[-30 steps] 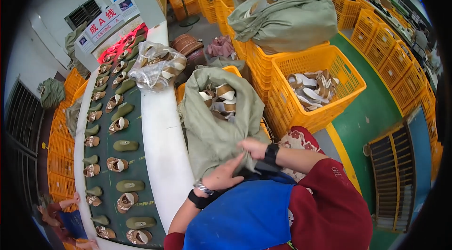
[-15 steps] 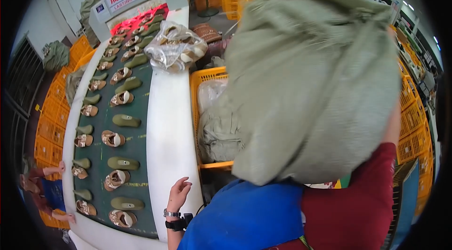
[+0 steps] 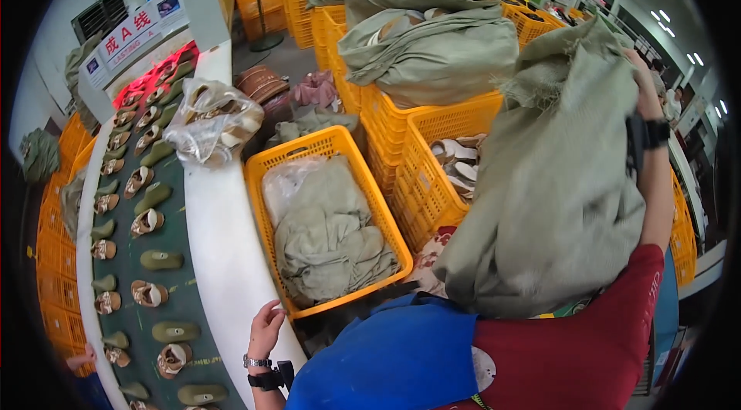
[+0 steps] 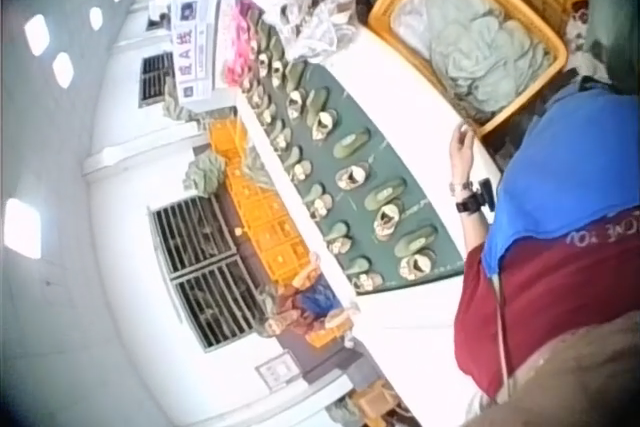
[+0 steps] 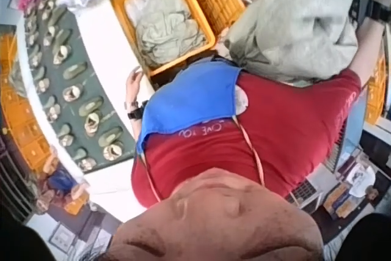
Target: The person is sorting semi-finished shoes and soles from large bags into smaller yellow crates at a factory station.
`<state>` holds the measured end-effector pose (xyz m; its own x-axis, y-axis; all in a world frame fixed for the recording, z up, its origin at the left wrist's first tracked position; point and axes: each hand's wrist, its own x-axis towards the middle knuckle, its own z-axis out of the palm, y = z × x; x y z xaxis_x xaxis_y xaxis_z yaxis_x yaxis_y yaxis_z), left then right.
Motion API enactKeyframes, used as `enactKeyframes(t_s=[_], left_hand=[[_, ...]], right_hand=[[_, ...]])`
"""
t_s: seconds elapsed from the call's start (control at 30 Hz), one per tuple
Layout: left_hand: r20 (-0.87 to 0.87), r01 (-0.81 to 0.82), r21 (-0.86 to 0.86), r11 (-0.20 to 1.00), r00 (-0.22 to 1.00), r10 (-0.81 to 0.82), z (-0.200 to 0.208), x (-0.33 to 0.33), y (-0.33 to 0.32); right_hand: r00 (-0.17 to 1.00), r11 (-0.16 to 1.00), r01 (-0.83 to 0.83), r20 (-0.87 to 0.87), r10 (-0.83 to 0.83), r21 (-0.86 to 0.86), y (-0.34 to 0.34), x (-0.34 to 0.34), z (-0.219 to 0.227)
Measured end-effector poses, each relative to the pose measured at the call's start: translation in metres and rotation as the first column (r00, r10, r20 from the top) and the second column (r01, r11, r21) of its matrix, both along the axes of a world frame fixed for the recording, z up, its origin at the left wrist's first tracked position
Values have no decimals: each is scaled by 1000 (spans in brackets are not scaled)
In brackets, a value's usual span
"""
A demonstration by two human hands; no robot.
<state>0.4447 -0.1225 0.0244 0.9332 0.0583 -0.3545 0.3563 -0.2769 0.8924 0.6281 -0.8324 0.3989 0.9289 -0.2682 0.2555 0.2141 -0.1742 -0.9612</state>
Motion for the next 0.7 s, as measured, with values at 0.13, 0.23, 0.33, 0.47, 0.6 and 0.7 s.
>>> enactKeyframes(t_s=[0.13, 0.23, 0.33, 0.47, 0.6, 0.7], left_hand=[[-9, 72, 8, 997, 997, -71, -3, 20, -12], [-3, 74, 11, 997, 997, -74, 1, 29, -12], [3, 56, 21, 998, 998, -56, 14, 38, -19], [-57, 12, 75, 997, 998, -8, 23, 38, -28], [-77, 21, 90, 996, 997, -14, 29, 42, -42], [-97, 21, 90, 996, 995, -12, 28, 43, -48]], right_hand=[[990, 988, 132, 41, -136, 82, -33, 48, 19], [985, 985, 150, 102, -141, -82, -57, 83, 32], [929, 943, 333, 172, -328, -1, -35, 97, 37], [832, 906, 422, 386, -399, 28, -36, 107, 15], [962, 941, 248, 173, -211, -230, -92, 117, -44], [982, 913, 191, 66, -180, -361, -122, 109, -114]])
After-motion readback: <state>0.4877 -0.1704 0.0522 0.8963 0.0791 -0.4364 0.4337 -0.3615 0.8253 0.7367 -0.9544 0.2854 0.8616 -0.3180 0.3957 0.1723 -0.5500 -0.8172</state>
